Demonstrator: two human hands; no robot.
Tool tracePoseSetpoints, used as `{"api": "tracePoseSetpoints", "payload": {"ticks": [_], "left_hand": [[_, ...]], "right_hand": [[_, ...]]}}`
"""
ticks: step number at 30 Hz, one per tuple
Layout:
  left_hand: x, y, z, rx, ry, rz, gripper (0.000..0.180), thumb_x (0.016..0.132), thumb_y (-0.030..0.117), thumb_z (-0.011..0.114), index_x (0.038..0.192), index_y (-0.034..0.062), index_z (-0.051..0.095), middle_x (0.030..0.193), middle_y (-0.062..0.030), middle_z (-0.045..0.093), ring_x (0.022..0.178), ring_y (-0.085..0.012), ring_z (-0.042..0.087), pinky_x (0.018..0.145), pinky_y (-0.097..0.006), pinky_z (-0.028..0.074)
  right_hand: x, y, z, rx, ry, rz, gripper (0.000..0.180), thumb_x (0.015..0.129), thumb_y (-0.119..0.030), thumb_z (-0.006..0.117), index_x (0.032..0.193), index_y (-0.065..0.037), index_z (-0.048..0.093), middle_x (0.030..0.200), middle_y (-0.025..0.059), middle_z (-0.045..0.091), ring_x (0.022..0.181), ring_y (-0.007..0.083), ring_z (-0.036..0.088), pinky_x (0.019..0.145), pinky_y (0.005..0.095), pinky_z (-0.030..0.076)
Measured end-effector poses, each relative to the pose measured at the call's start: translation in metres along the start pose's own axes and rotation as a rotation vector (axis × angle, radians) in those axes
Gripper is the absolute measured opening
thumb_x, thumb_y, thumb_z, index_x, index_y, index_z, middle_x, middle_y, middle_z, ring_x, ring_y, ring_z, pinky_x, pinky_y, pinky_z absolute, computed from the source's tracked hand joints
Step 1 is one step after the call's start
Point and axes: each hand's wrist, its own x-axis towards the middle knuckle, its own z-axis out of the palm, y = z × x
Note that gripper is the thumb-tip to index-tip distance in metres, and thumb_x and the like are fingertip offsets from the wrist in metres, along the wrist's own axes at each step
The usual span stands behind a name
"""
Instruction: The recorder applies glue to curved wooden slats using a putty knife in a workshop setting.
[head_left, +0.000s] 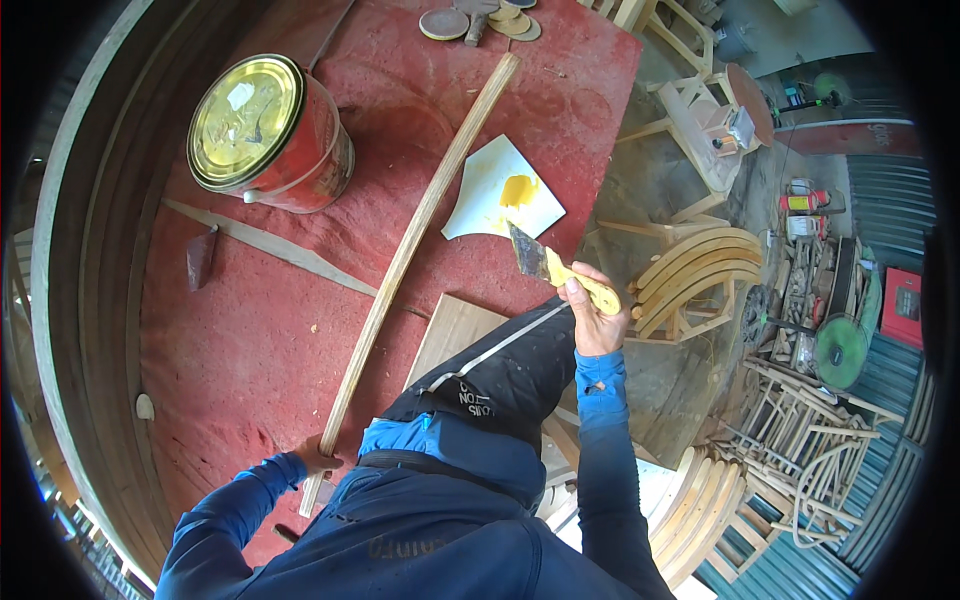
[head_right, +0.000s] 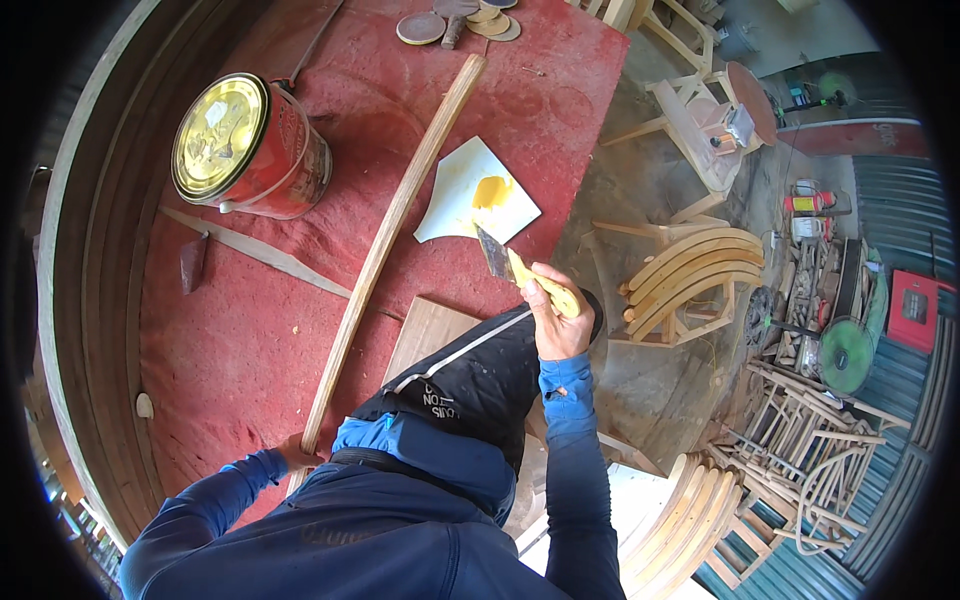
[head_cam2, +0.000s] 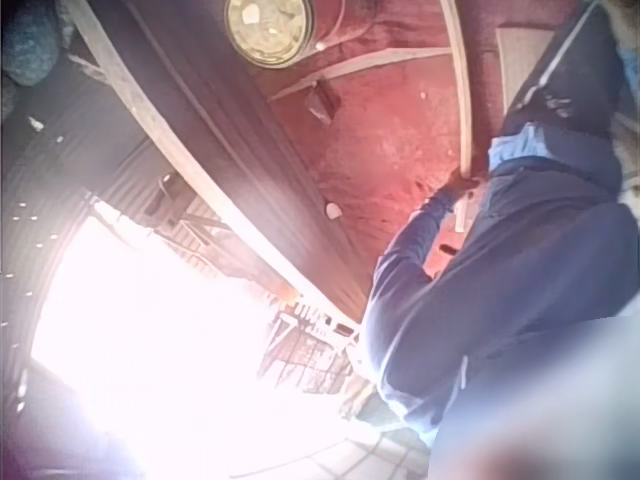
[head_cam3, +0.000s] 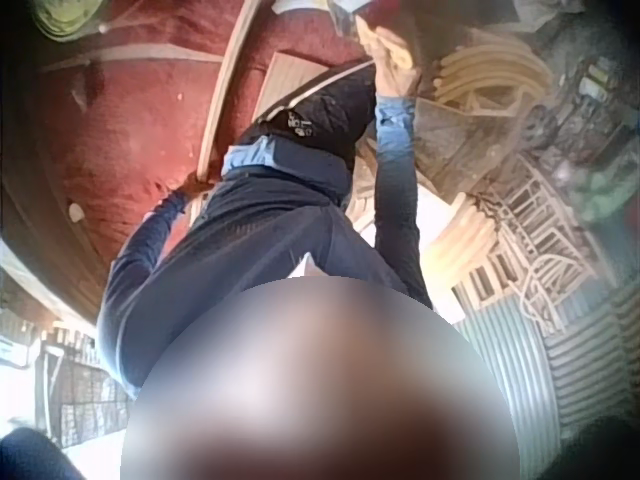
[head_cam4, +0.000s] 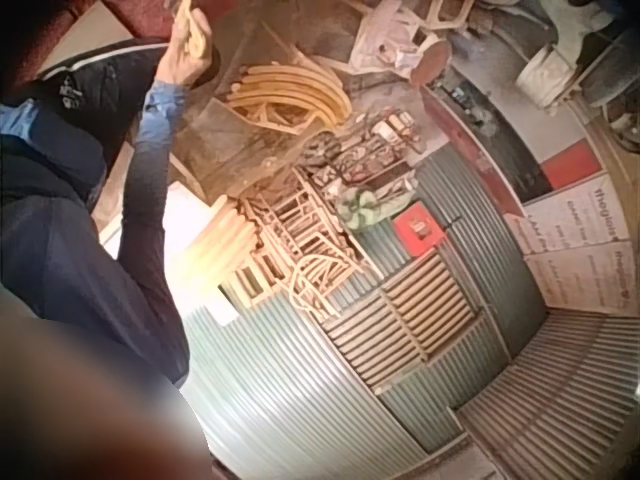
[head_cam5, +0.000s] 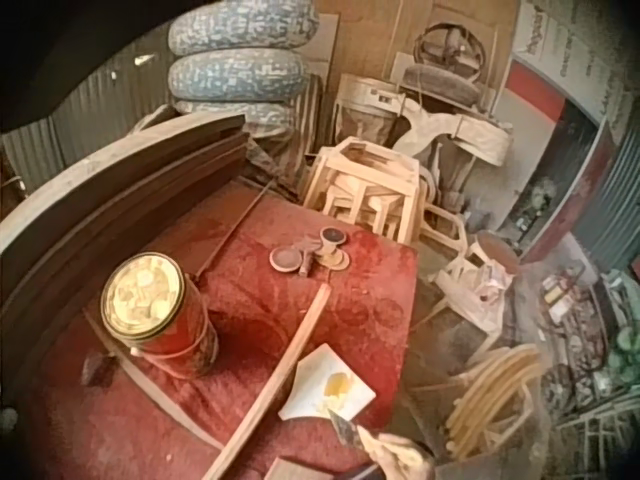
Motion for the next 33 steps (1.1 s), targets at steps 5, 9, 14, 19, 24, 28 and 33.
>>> {"api": "tracePoseSetpoints", "payload": {"ticks": [5, 9, 14, 19, 24, 28, 33], "left_hand": [[0.004, -0.01, 0.002, -0.01, 0.03, 0.043, 0.037, 0.075, 0.014, 0.084, 0.098, 0.0059, 0.056, 0.077, -0.0048, 0.059, 0.061, -0.0166, 0.064, 0.055, -0.035, 0.059], [0.005, -0.013, 0.001, 0.032, 0.076, 0.079, 0.034, 0.075, 0.011, 0.083, 0.095, 0.0061, 0.056, 0.075, -0.0053, 0.06, 0.06, -0.0166, 0.064, 0.053, -0.035, 0.058], [-0.013, 0.017, 0.004, 0.019, 0.098, 0.1, 0.03, 0.076, 0.008, 0.081, 0.091, 0.0055, 0.055, 0.07, -0.006, 0.06, 0.057, -0.0165, 0.063, 0.052, -0.035, 0.058], [-0.01, 0.068, 0.005, -0.027, 0.18, 0.144, 0.029, 0.078, 0.014, 0.079, 0.09, 0.0037, 0.055, 0.067, -0.0059, 0.059, 0.054, -0.0165, 0.063, 0.049, -0.034, 0.055], [0.011, 0.155, 0.0, 0.052, 0.345, 0.307, 0.032, 0.079, 0.023, 0.078, 0.092, 0.0027, 0.056, 0.069, -0.0069, 0.059, 0.053, -0.0167, 0.061, 0.048, -0.034, 0.053], [0.016, 0.234, -0.025, 0.15, 0.531, 0.506, 0.04, 0.08, 0.029, 0.08, 0.094, 0.0011, 0.055, 0.071, -0.0085, 0.058, 0.058, -0.0168, 0.061, 0.047, -0.035, 0.052], [-0.021, 0.314, -0.037, -0.048, 0.393, 0.56, 0.045, 0.082, 0.032, 0.078, 0.106, 0.0015, 0.055, 0.079, -0.0087, 0.058, 0.065, -0.017, 0.061, 0.059, -0.038, 0.058]], "right_hand": [[-0.008, 0.002, -0.007, 0.014, 0.017, -0.033, 0.027, 0.093, -0.008, 0.073, 0.117, 0.003, 0.067, 0.1, 0.0093, 0.071, 0.085, 0.0128, 0.067, 0.079, 0.0248, 0.055], [-0.017, 0.0, -0.015, 0.009, 0.04, -0.026, 0.027, 0.093, -0.009, 0.073, 0.116, 0.003, 0.067, 0.1, 0.01, 0.07, 0.084, 0.0134, 0.067, 0.078, 0.0255, 0.056], [-0.026, 0.006, -0.024, 0.04, 0.082, -0.032, 0.027, 0.094, -0.01, 0.072, 0.117, 0.003, 0.066, 0.101, 0.0099, 0.07, 0.083, 0.0137, 0.067, 0.077, 0.0259, 0.057], [-0.033, 0.004, -0.025, 0.141, 0.145, -0.029, 0.026, 0.095, -0.01, 0.07, 0.118, 0.002, 0.065, 0.101, 0.0084, 0.07, 0.083, 0.0136, 0.068, 0.077, 0.0258, 0.057], [-0.041, 0.001, -0.026, 0.088, 0.146, -0.009, 0.026, 0.097, -0.012, 0.068, 0.118, 0.002, 0.065, 0.103, 0.0083, 0.07, 0.082, 0.0135, 0.068, 0.075, 0.0254, 0.057], [-0.043, -0.001, -0.03, 0.098, 0.184, -0.047, 0.026, 0.097, -0.012, 0.068, 0.119, 0.002, 0.065, 0.102, 0.0079, 0.07, 0.081, 0.0134, 0.068, 0.075, 0.0252, 0.056], [-0.047, -0.001, -0.035, 0.12, 0.22, -0.072, 0.025, 0.097, -0.011, 0.067, 0.119, 0.001, 0.065, 0.103, 0.0077, 0.069, 0.081, 0.0132, 0.067, 0.075, 0.0248, 0.056]]}}
